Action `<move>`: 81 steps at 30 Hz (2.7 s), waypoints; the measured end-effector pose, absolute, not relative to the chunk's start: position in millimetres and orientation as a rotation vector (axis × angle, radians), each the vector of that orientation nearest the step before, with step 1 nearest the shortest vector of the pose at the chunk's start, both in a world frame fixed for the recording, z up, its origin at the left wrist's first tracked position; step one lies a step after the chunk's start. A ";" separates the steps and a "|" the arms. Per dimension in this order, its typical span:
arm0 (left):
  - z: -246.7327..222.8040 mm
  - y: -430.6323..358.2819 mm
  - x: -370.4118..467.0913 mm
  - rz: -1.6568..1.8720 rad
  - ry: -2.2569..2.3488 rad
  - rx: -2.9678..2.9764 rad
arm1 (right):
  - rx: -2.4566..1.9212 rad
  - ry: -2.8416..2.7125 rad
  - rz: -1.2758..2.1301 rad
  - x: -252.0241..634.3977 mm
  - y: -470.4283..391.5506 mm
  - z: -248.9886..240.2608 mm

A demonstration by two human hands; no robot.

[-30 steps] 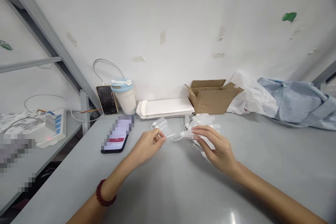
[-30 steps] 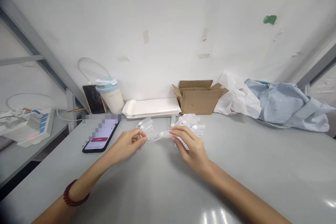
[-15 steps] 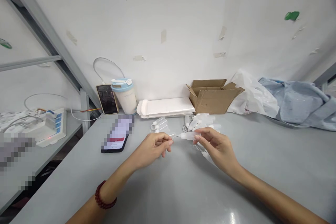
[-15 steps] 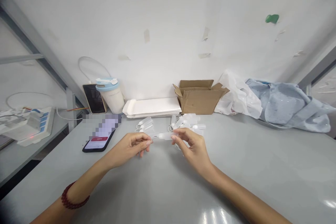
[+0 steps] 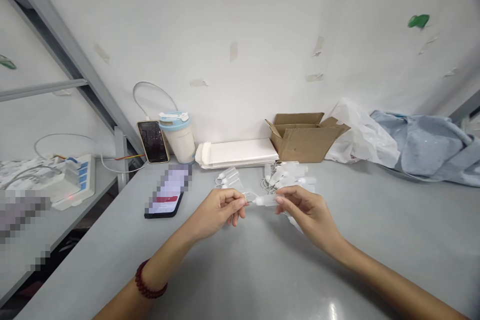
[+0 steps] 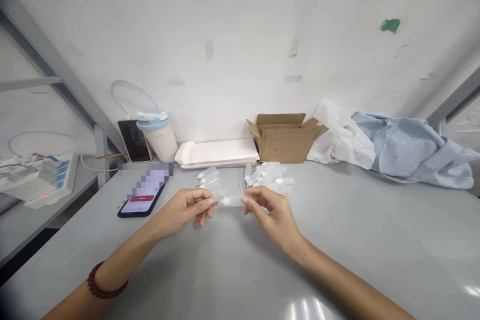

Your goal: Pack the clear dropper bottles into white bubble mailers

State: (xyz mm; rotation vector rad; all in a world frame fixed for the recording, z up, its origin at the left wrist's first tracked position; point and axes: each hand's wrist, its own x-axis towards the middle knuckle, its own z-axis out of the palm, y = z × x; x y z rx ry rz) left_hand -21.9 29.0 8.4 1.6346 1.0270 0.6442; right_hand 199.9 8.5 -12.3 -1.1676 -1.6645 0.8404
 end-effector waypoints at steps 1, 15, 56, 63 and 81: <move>8.1 29.4 -22.0 0.642 1.022 1.637 | -1.167 -1.667 0.839 199.8 8.4 -12.1; 4.0 26.3 -17.8 0.683 1.048 1.604 | -1.097 -1.824 0.562 199.5 6.8 -16.9; -10.3 18.8 -2.6 0.762 1.024 1.559 | -1.128 -1.890 0.589 201.2 12.2 -12.4; -8.1 19.1 -6.3 0.716 1.042 1.595 | -1.151 -1.849 0.594 200.3 10.8 -12.3; -9.5 13.0 -4.7 0.761 1.179 1.739 | -1.180 -1.785 0.712 196.7 8.2 -17.6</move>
